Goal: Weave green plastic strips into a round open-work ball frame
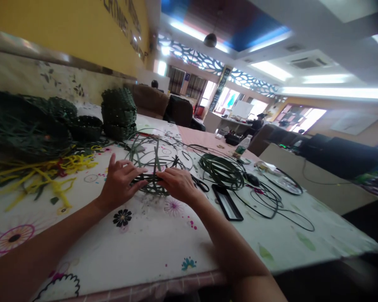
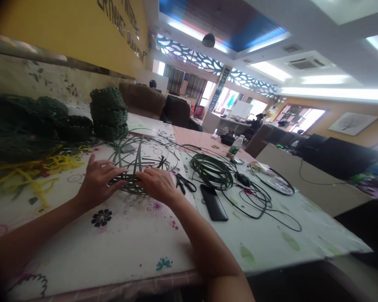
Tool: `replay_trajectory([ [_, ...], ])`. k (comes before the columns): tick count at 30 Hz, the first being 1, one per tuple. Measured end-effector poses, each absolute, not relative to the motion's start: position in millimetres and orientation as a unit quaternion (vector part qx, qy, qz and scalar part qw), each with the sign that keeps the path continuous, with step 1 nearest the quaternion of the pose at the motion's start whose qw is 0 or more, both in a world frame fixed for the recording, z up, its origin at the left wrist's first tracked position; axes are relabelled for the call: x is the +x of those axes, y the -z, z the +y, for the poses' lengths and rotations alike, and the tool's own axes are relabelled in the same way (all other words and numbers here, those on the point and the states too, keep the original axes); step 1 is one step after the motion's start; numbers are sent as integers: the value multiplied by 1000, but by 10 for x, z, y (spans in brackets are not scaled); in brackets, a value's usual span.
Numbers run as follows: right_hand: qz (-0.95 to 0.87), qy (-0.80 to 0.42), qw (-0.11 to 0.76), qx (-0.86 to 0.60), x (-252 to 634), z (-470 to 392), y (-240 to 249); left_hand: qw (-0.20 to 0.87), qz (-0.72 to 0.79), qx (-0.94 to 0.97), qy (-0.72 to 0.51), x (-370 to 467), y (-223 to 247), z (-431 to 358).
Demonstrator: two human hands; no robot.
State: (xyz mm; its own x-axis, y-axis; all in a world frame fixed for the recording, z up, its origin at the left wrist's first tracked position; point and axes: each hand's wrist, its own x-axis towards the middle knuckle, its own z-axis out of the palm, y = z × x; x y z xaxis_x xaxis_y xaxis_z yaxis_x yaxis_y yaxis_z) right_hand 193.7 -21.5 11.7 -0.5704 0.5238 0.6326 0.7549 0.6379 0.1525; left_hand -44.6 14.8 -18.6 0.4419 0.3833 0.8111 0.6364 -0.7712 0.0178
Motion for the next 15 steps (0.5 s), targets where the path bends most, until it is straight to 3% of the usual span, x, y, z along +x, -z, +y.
replay_trajectory([
  [9, -809, 221, 373, -396, 1970, -87, 88, 114, -247, -831, 486, -338, 238, 163],
  [15, -800, 222, 389, -398, 1909, -107, 106, 43, -271, -822, 498, -314, 258, 134],
])
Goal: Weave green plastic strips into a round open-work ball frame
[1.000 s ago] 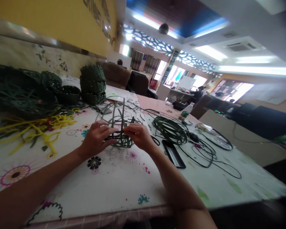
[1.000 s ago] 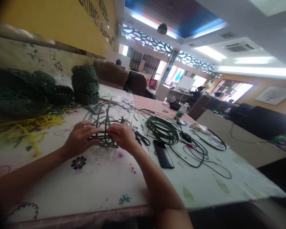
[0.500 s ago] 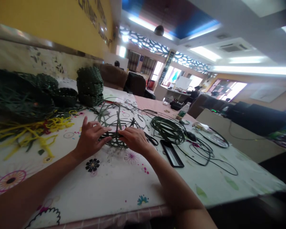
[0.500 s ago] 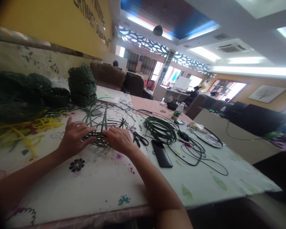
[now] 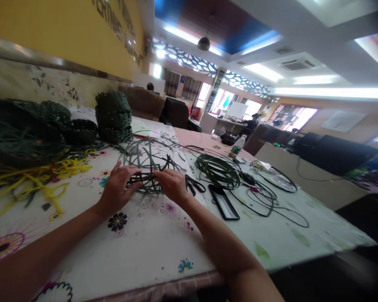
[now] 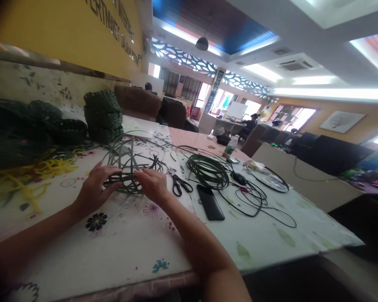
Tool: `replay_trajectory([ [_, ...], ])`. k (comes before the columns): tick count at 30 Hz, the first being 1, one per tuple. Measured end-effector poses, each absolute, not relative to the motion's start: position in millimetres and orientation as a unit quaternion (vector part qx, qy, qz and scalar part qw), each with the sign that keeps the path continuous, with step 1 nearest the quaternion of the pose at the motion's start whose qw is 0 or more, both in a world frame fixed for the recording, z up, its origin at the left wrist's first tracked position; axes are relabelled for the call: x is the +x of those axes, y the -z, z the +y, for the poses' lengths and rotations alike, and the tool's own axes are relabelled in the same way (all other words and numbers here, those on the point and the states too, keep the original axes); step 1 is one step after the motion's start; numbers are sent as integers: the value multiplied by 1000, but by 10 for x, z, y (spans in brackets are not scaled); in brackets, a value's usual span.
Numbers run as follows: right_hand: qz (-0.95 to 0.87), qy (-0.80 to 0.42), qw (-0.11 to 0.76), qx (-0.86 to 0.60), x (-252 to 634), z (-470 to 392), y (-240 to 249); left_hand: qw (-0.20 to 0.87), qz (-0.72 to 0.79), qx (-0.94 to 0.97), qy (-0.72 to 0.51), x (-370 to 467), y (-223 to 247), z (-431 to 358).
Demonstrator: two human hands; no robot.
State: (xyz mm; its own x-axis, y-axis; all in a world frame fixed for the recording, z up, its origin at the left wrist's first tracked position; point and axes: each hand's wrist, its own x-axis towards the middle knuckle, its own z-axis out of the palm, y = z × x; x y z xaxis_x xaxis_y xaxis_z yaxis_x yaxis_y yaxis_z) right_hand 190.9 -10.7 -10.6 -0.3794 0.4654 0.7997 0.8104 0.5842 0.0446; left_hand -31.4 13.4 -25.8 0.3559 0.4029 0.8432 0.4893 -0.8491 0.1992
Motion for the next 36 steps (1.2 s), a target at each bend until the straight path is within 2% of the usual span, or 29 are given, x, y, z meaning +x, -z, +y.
replay_trajectory([
  [7, -813, 238, 379, -373, 1888, -136, 109, -93, -399, -746, 524, -234, 117, -9],
  [13, -835, 223, 357, -353, 1883, -164, 107, -322, -406, -657, 549, -202, 57, 19],
  [22, -839, 185, 391, -330, 1879, -177, 104, -396, -401, -632, 531, -233, -12, 17],
  [31, -847, 187, 369, -335, 1855, -205, 97, -342, -401, -608, 594, -220, 17, 81],
  [33, -843, 188, 372, -339, 1843, -202, 93, -277, -415, -653, 569, -259, 3, 71],
  [36, -838, 190, 386, -336, 1830, -203, 89, -95, -413, -716, 554, -308, -44, 29],
])
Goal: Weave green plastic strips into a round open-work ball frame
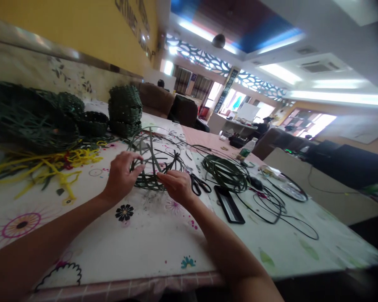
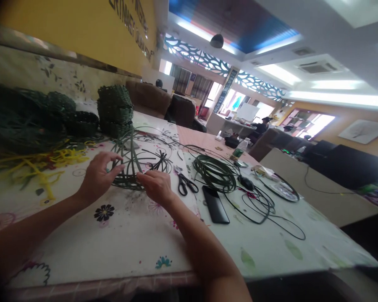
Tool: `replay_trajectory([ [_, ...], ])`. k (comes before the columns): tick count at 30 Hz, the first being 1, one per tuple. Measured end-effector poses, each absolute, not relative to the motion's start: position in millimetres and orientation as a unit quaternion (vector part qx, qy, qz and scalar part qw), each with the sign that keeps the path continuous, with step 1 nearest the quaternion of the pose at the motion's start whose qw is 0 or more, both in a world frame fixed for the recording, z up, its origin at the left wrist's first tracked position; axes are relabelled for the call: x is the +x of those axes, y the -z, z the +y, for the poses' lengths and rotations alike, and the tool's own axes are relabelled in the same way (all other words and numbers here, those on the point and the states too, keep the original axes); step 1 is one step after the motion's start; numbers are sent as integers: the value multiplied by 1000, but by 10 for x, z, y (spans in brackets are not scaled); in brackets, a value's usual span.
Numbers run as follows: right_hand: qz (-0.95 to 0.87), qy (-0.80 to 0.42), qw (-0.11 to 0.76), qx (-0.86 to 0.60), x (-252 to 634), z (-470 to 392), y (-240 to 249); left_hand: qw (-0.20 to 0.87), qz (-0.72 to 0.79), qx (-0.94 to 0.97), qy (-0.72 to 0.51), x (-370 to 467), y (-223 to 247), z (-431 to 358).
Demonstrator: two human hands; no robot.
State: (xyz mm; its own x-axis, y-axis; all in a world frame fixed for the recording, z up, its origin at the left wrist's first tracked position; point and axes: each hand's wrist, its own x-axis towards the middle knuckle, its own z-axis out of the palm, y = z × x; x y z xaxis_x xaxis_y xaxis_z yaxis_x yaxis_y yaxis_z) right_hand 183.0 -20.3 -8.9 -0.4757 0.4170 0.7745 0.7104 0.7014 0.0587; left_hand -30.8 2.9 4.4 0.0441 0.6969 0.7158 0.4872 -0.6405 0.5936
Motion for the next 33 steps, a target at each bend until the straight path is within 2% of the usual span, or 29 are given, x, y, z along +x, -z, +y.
replay_trajectory([
  [2, -833, 191, 394, -339, 1828, -211, 86, 1, 394, 727, -562, -301, -77, -22],
  [4, -833, 190, 390, -344, 1825, -223, 83, -14, 379, 742, -553, -252, -98, -82],
  [8, -841, 190, 371, -344, 1803, -253, 87, 68, 384, 772, -503, -107, -84, -168],
  [14, -845, 185, 358, -350, 1771, -294, 179, 167, 425, 741, -492, -12, -48, -152],
  [21, -839, 163, 341, -393, 1816, -343, 298, 211, 480, 746, -412, -91, -89, -144],
  [25, -850, 158, 321, -387, 1861, -346, 297, 228, 414, 789, -393, -129, -46, -81],
  [33, -858, 137, 345, -355, 1984, -334, 106, 233, 327, 839, -368, -124, -40, -33],
])
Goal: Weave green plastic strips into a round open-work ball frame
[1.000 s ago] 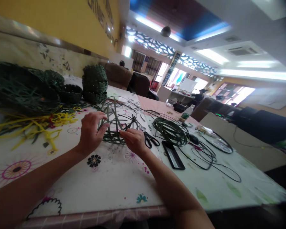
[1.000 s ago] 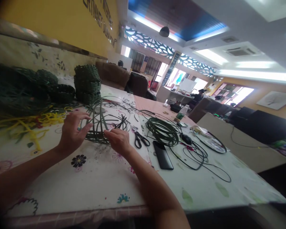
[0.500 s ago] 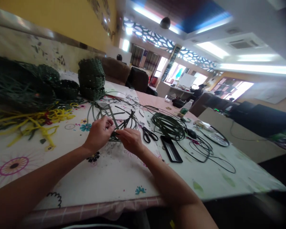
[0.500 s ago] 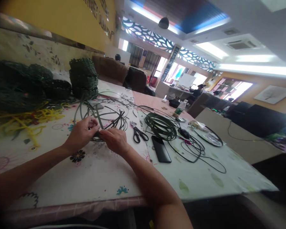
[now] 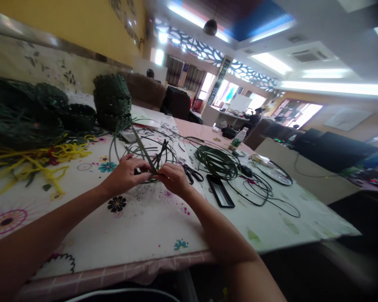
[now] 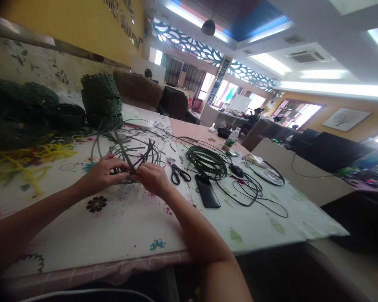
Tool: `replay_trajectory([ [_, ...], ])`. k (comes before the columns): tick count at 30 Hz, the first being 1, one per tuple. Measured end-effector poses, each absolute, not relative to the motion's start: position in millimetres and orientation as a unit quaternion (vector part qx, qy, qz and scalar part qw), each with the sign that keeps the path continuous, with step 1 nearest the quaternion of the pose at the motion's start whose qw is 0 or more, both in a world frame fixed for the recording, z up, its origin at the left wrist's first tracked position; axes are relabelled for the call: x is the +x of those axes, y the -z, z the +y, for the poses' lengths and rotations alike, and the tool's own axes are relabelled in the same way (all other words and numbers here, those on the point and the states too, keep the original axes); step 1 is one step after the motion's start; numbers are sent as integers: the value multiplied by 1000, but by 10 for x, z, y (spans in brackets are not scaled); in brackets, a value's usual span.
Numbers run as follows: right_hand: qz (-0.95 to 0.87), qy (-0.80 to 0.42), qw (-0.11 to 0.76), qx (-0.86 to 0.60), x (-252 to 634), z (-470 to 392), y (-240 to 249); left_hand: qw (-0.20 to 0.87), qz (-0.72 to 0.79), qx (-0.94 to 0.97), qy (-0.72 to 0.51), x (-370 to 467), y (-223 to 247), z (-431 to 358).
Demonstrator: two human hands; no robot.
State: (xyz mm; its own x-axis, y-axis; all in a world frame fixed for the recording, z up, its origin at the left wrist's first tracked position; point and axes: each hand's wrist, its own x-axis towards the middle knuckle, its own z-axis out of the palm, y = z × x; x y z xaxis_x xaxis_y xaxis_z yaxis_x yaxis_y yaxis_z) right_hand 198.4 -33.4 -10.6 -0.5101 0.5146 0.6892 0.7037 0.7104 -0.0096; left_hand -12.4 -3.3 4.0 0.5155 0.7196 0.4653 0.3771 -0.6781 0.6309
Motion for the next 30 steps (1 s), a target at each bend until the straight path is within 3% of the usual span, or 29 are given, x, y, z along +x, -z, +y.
replay_trajectory([
  [5, -879, 117, 333, -319, 2060, -353, -107, 231, 324, 833, -384, -83, -37, -82],
  [8, -877, 171, 314, -320, 2071, -376, -165, 201, 327, 823, -420, -40, -9, -131],
  [12, -818, 269, 366, -352, 2031, -457, -121, 179, 356, 802, -445, -12, 5, -173],
  [15, -792, 278, 407, -360, 1958, -517, -65, 176, 373, 797, -441, -22, 0, -159],
  [24, -760, 192, 402, -473, 1801, -499, 22, 168, 366, 808, -430, -22, 20, -171],
  [30, -713, -91, 525, -456, 1774, -517, -1, 150, 335, 836, -408, 31, 24, -258],
])
